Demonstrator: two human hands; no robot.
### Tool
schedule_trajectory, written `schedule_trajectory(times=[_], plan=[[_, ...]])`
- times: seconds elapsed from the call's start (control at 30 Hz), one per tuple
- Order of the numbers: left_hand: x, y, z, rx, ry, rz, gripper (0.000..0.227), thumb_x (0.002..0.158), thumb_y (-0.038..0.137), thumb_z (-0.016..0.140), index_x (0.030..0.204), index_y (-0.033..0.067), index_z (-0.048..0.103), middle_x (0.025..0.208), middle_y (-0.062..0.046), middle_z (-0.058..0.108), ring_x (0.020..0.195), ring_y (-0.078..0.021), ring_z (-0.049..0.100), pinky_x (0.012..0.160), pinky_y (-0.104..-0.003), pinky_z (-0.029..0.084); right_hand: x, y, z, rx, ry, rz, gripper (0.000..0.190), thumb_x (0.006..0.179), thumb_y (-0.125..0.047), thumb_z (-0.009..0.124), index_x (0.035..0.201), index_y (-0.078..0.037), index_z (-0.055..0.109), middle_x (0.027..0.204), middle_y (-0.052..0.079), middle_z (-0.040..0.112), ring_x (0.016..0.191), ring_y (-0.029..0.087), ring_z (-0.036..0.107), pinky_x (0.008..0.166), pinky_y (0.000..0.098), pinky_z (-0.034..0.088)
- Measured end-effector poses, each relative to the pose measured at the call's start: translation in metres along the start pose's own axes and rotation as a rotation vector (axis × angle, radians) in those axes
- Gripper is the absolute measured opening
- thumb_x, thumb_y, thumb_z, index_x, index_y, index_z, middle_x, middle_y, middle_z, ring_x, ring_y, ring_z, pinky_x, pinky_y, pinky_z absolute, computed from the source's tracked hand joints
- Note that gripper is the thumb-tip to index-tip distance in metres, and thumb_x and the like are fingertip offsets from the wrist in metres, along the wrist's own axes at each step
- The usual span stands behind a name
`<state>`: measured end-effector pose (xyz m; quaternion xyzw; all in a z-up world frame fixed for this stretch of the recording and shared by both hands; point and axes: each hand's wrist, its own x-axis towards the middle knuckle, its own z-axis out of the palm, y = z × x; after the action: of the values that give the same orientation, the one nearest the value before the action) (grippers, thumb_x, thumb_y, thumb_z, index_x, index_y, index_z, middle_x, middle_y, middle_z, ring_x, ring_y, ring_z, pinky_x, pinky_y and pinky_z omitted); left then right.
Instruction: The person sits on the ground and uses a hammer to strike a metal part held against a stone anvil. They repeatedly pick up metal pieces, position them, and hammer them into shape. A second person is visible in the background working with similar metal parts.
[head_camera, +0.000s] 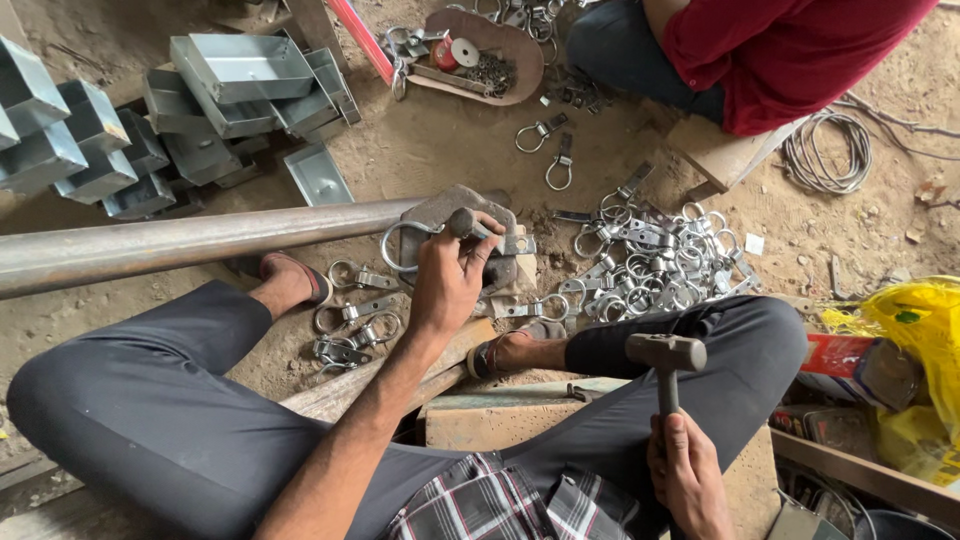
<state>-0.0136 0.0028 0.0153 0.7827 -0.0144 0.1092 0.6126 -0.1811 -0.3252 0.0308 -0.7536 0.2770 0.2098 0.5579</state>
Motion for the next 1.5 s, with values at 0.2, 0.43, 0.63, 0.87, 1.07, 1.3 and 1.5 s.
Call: schedule_trajectory(times=[0.2, 0.43, 0.63, 0.87, 1.07, 1.3, 1.5], plan=[[-0.005, -0.010, 0.003, 0.012, -0.013, 0.044, 0.015, 0.105, 0.018, 0.061, 0.107, 0.0047, 0.067, 0.090, -0.010, 0.076, 0.077, -0.0168, 0.075, 0.062, -0.032, 0.064, 0.002, 0.004, -0.001, 0.094, -0.015, 0.001, 0.047, 0.103, -0.049, 0.037, 0.096, -0.006, 0.055, 0.057, 0.000, 0.042, 0.040, 0.009, 0.034, 0.033, 0.0258, 0.027], [-0.011, -0.023, 0.012, 0.098, -0.058, 0.060, 0.014, 0.109, 0.015, 0.056, 0.111, 0.0052, 0.066, 0.097, -0.014, 0.075, 0.081, -0.0205, 0.077, 0.058, -0.031, 0.065, -0.003, -0.003, 0.010, -0.014, 0.068, -0.071, 0.047, 0.106, -0.043, 0.040, 0.088, -0.003, 0.056, 0.056, 0.002, 0.045, 0.041, 0.012, 0.039, 0.036, 0.0279, 0.032], [-0.012, -0.015, 0.018, 0.239, -0.129, 0.005, 0.024, 0.106, 0.015, 0.055, 0.125, 0.0040, 0.064, 0.092, -0.017, 0.073, 0.067, -0.0205, 0.075, 0.049, -0.028, 0.062, -0.002, -0.058, 0.050, -0.173, 0.001, -0.408, 0.036, 0.106, -0.035, 0.048, 0.087, -0.005, 0.057, 0.057, 0.002, 0.050, 0.046, 0.009, 0.044, 0.042, 0.0264, 0.037], [-0.010, -0.028, 0.030, 0.286, -0.113, 0.087, 0.026, 0.104, 0.015, 0.059, 0.126, 0.0022, 0.064, 0.091, -0.019, 0.073, 0.062, -0.0217, 0.073, 0.044, -0.028, 0.062, -0.026, -0.149, 0.076, -0.388, 0.246, -1.187, 0.026, 0.113, -0.033, 0.050, 0.106, -0.008, 0.057, 0.073, 0.005, 0.057, 0.064, 0.016, 0.052, 0.055, 0.0309, 0.039], [-0.009, -0.020, 0.030, 0.301, -0.205, -0.029, 0.027, 0.106, 0.011, 0.055, 0.131, 0.0040, 0.061, 0.093, -0.018, 0.073, 0.063, -0.0223, 0.073, 0.047, -0.029, 0.059, -0.013, -0.176, 0.115, -0.436, -0.001, -0.547, 0.027, 0.106, -0.030, 0.045, 0.105, -0.007, 0.060, 0.058, 0.002, 0.052, 0.044, 0.013, 0.044, 0.040, 0.0287, 0.036], [-0.018, -0.016, 0.018, 0.076, -0.032, 0.042, 0.022, 0.104, 0.016, 0.058, 0.122, 0.0063, 0.068, 0.100, -0.013, 0.073, 0.072, -0.0173, 0.074, 0.053, -0.029, 0.066, -0.010, -0.061, 0.039, -0.024, -0.017, -0.246, 0.041, 0.105, -0.040, 0.041, 0.090, -0.005, 0.056, 0.055, 0.000, 0.042, 0.042, 0.009, 0.035, 0.038, 0.0262, 0.027], [-0.004, -0.019, 0.004, -0.038, 0.097, 0.012, 0.021, 0.106, 0.022, 0.059, 0.113, 0.0064, 0.071, 0.085, -0.004, 0.073, 0.057, -0.0081, 0.055, 0.046, -0.024, 0.046, -0.009, -0.015, 0.010, 0.067, 0.073, 0.047, 0.047, 0.105, -0.047, 0.038, 0.089, -0.005, 0.053, 0.055, 0.002, 0.038, 0.040, 0.012, 0.032, 0.036, 0.0295, 0.026]])
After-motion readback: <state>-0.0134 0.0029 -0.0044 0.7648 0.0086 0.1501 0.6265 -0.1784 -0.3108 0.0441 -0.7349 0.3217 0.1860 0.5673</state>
